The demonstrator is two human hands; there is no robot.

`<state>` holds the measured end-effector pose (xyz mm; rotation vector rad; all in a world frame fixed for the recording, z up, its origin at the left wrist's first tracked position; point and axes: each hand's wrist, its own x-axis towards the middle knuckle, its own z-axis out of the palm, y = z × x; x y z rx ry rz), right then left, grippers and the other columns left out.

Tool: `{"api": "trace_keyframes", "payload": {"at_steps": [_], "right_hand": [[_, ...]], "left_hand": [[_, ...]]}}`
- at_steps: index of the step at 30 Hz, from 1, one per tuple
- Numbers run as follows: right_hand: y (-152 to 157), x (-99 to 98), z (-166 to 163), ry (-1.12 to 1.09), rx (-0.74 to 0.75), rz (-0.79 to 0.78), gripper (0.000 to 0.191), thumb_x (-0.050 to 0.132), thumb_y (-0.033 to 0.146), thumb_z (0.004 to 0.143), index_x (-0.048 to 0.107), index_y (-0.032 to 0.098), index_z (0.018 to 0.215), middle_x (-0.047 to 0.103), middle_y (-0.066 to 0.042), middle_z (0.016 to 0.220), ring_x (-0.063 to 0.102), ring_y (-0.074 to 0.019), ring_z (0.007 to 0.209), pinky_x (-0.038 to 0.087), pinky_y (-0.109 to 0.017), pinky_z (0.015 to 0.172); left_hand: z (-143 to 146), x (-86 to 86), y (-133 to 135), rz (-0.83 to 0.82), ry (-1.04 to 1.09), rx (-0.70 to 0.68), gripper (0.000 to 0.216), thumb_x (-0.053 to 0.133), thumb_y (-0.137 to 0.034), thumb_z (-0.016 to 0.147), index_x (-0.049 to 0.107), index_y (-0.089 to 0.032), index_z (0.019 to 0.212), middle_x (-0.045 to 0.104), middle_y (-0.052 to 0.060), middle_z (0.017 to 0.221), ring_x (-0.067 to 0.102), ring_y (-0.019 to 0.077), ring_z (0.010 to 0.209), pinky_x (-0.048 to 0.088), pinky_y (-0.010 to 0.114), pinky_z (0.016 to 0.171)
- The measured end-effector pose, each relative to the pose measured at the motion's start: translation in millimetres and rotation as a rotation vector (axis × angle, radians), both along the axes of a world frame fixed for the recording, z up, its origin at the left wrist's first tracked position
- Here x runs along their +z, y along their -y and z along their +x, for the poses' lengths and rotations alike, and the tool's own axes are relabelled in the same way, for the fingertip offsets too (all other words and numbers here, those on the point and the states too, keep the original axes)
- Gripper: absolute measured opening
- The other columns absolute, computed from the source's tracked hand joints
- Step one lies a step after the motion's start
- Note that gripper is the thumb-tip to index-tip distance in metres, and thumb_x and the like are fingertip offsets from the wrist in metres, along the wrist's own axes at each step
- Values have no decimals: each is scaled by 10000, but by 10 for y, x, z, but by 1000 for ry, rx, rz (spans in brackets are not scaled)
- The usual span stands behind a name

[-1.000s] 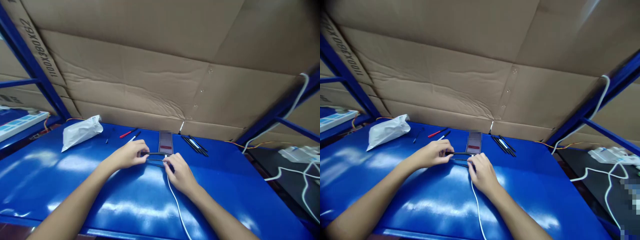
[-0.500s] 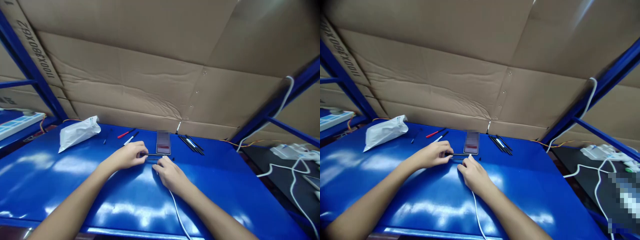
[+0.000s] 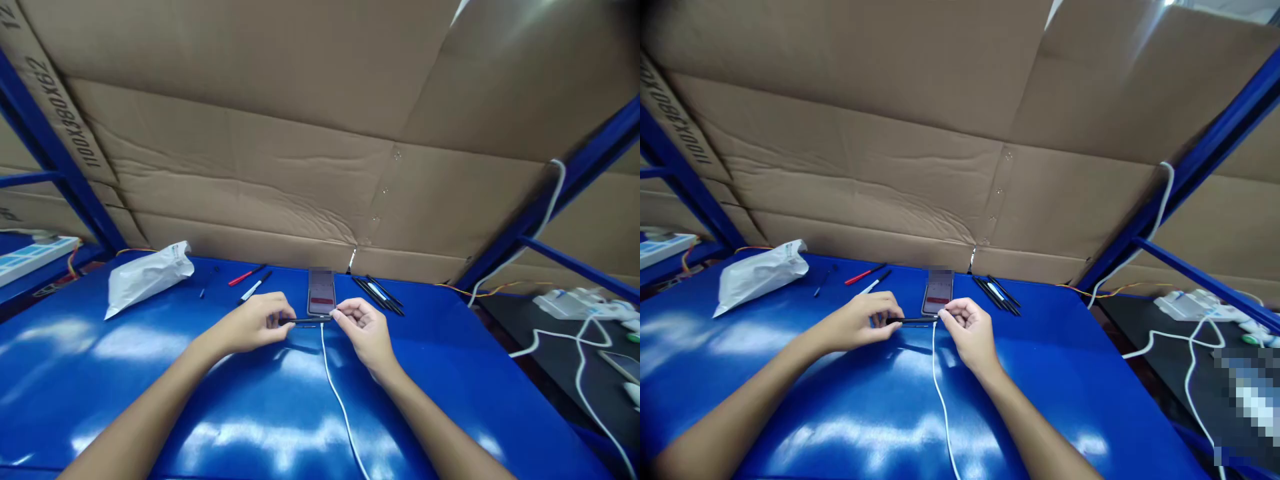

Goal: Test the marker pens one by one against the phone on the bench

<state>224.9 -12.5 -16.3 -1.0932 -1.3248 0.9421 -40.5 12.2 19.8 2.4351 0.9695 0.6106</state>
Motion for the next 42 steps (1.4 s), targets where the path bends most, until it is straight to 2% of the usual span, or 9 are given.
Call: {"api": "trace_keyframes", "payload": {"at_steps": [7, 14, 22, 32, 38, 42], "right_hand": [[49, 87, 9, -83, -9, -11, 323, 855, 458, 763, 694, 200, 872, 755, -47, 832, 715, -207, 783, 581, -338, 751], [63, 64, 2, -115, -17, 12, 327, 859, 462, 761, 688, 206, 870, 750, -45, 833, 721, -214, 790, 588, -341, 743], [88, 117, 6, -109, -10, 24, 313, 853, 449, 778, 693, 198, 874, 759, -51, 835, 722, -209, 790, 582, -328, 744], [83, 112, -7, -148, -22, 43, 304, 874, 434, 758, 704, 202, 857, 763, -51, 821, 726, -207, 776, 576, -312, 715], [108, 134, -9, -125, 2, 23, 290, 858, 426, 783, 697, 200, 866, 782, -60, 848, 735, -215, 800, 579, -317, 731], [121, 114, -26, -88, 76, -9, 245, 811, 416, 830, 700, 202, 875, 812, -85, 944, 747, -225, 811, 579, -320, 688]], "left_hand": [[22, 10, 26, -25, 29, 1, 160, 636, -306, 940, 734, -188, 985, 648, 37, 911, 630, 141, 739, 498, 242, 686], [44, 45, 59, -21, 55, 44, 156, 634, -304, 934, 719, -178, 970, 655, 28, 884, 625, 145, 711, 498, 256, 670], [63, 43, 71, -32, 46, 7, 154, 633, -295, 929, 730, -181, 969, 641, 27, 876, 622, 139, 715, 490, 242, 672], [55, 27, 61, -44, 53, 32, 168, 625, -328, 945, 718, -191, 970, 658, 28, 892, 633, 153, 731, 503, 259, 676], [71, 10, 64, -60, 33, 44, 162, 622, -332, 948, 701, -195, 981, 687, 30, 918, 643, 163, 748, 500, 267, 687], [74, -33, 50, -119, 24, 79, 180, 600, -358, 978, 659, -201, 1041, 708, 12, 882, 639, 172, 740, 489, 271, 694]]}}
